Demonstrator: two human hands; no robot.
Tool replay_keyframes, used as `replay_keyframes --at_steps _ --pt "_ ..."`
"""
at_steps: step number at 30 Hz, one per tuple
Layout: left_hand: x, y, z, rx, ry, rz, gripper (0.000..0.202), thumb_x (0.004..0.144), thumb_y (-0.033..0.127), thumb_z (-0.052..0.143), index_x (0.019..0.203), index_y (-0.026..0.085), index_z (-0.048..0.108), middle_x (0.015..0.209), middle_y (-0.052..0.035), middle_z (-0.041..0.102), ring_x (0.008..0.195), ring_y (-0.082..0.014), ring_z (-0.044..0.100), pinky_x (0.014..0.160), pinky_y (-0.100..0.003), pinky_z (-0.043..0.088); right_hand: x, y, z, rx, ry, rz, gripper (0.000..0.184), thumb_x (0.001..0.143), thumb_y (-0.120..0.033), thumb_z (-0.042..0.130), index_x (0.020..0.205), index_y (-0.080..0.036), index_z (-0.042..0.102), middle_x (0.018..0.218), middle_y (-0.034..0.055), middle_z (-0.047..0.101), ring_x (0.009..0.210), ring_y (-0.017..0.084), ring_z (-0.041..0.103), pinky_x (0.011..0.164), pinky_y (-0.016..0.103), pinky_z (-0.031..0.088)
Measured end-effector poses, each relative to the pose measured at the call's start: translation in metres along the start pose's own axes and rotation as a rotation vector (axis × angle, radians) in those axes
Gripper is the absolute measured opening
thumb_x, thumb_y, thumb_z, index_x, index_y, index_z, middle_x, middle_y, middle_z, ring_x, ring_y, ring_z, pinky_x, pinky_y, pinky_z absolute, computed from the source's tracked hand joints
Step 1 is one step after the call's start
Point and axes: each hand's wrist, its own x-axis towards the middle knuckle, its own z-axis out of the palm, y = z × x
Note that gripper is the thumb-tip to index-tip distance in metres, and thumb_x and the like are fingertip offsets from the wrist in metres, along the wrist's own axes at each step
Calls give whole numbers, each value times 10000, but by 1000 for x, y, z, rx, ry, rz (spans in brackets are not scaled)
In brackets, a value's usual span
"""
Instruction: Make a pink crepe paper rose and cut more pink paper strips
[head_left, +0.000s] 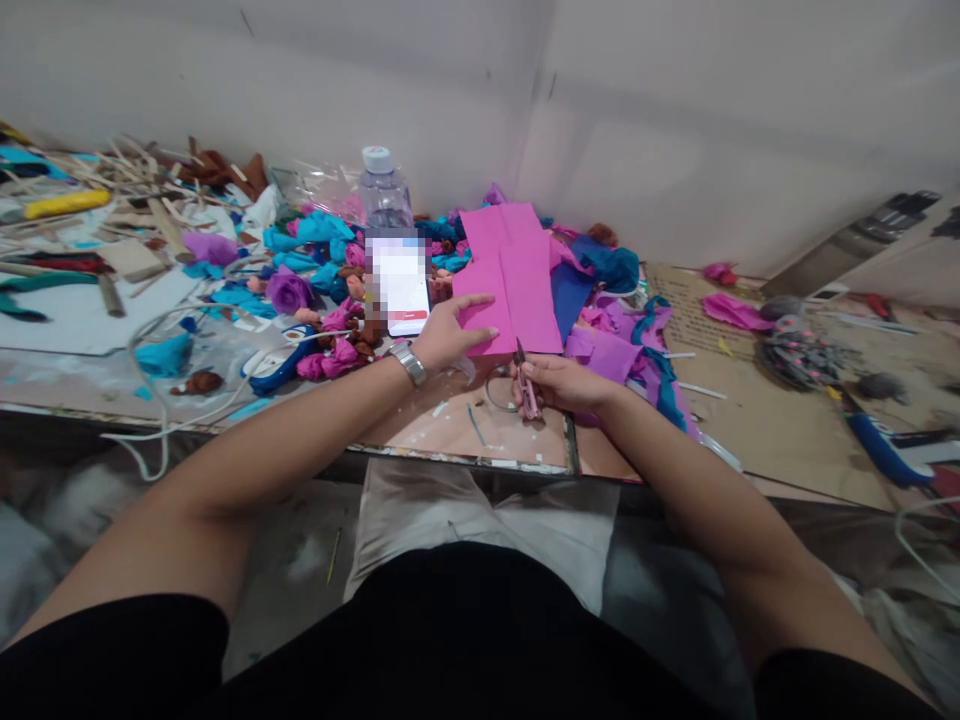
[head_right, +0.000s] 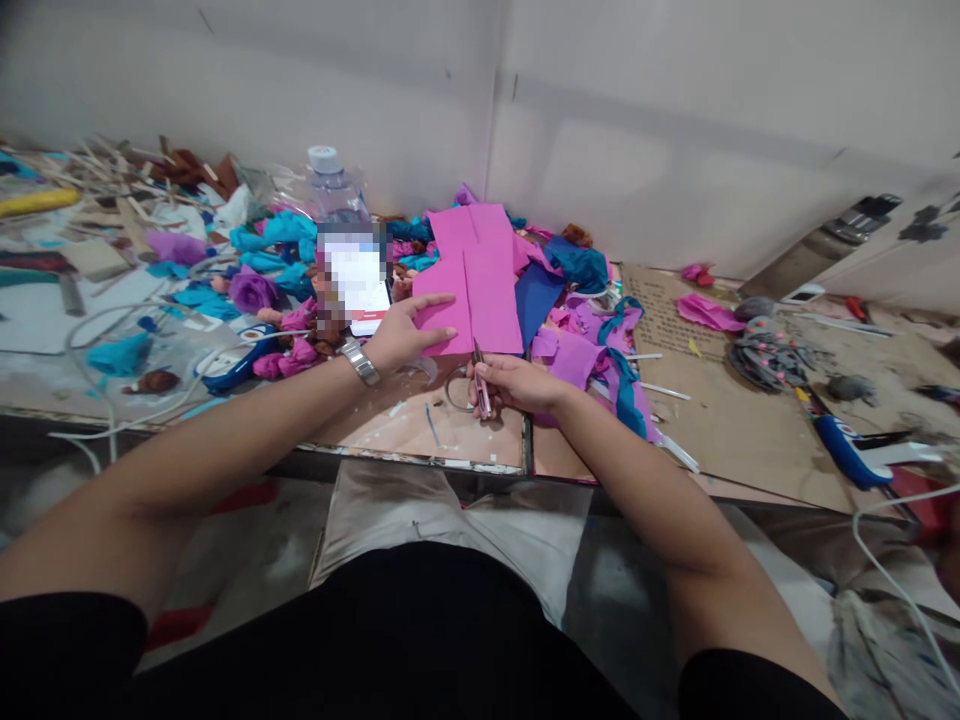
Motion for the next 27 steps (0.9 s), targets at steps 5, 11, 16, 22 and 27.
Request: replay_keyframes --at_steps 5,11,16,22,27 --pt "0 3 0 8 -8 2 671 760 355 866 1387 203 684 1480 -93 666 1393 -256 637 1331 -503 459 0 1 1 -11 9 3 469 966 -544 717 1145 -164 510 901 62 724 699 175 742 571 247 572" --pt "0 5 0 1 -4 -6 676 759 331 861 1392 180 679 1483 -108 662 1408 -258 629 1343 -499 446 0 0 3 -21 10 4 548 915 -603 762 1133 -169 508 895 55 725 708 183 746 569 248 576" --pt "0 3 0 11 6 1 679 750 338 864 1387 183 684 1476 -104 668 1398 -267 633 1333 -501 451 0 0 2 -24 9 0 489 959 -569 721 1132 -169 498 896 55 723 705 171 741 576 249 584" --pt "0 2 1 26 13 3 676 757 346 867 1390 193 687 1459 -103 679 1384 -258 641 1309 -477 476 0 1 2 -22 26 -3 499 943 -572 737 1119 -173 496 880 51 720 697 182 744 560 249 577" --pt "-1 2 1 5 15 -2 690 752 355 872 1396 196 680 1472 -103 670 1393 -264 634 1317 -489 465 2 1 4 -25 24 -12 477 952 -558 728 1115 -177 492 870 49 716 676 177 735 537 245 567"
